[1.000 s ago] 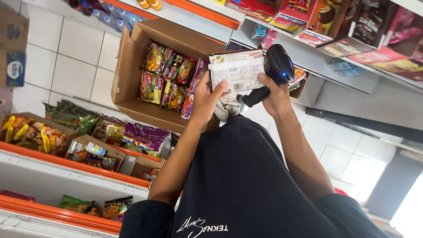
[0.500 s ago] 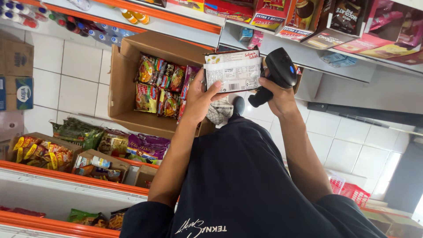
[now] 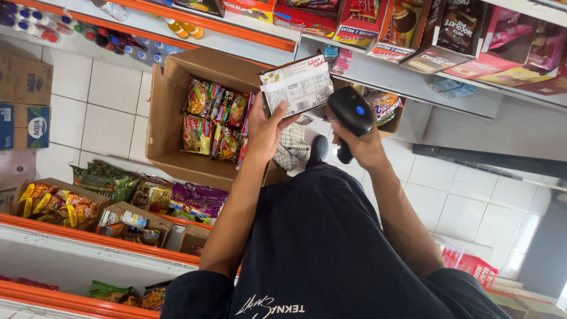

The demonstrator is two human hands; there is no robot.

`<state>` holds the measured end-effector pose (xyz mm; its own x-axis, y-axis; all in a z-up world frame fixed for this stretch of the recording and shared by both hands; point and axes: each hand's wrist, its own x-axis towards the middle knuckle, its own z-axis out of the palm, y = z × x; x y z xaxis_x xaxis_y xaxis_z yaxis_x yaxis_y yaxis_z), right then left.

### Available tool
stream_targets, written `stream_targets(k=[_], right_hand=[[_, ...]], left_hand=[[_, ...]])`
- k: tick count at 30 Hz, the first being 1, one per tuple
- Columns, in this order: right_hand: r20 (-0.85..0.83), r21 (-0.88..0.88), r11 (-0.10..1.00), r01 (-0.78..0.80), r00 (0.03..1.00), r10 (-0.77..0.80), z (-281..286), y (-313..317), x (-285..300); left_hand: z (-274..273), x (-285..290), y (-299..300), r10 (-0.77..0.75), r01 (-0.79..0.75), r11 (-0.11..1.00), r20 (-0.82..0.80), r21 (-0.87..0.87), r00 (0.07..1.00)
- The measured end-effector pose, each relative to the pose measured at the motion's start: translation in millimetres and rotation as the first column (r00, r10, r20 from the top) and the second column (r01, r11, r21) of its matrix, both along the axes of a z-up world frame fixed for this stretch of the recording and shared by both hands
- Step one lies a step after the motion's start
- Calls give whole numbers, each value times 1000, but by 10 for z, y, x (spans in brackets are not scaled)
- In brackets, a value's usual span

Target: The person scans packets of instant noodles and small cartons using a handheld scanner and places them onto convenience store shelves, taking items from a cardboard box on the floor.

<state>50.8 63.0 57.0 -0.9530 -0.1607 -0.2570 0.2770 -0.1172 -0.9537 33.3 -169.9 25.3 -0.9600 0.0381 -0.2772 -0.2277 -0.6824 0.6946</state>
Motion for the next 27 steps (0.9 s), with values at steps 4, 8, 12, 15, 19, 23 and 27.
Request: stream_targets(k=[4,8,12,15,19,23,27], right_hand=[[47,174,982,-80,996,73,74,-94,45],[40,277,952,-127,992,120,127,-155,99],[-9,290,931,-220,973,233,122,-181,111],[30,305,925,-228,973,230,126,-175,119],[4,117,991,-59,998,59,113,-209,96],[-144,-17,988,151,978,-152,128,-164,14],[-131,-308,919,246,946,-297,85,-90,-33]], left_hand=[[-4,-34,39,15,-15,1000,11,-9,1000],[-3,-47,57,20,-20,999,-2,-32,1000],[3,-63,59,30,-30,1000,-21,5,999],[13,-76,60,26,-26,1000,-18,8,1000],[42,-75,80,35,-36,999,-24,-29,999],[165,46,212,35,-156,881,-267,-446,963],[467,171,447,-81,-140,725,-285,-675,955]])
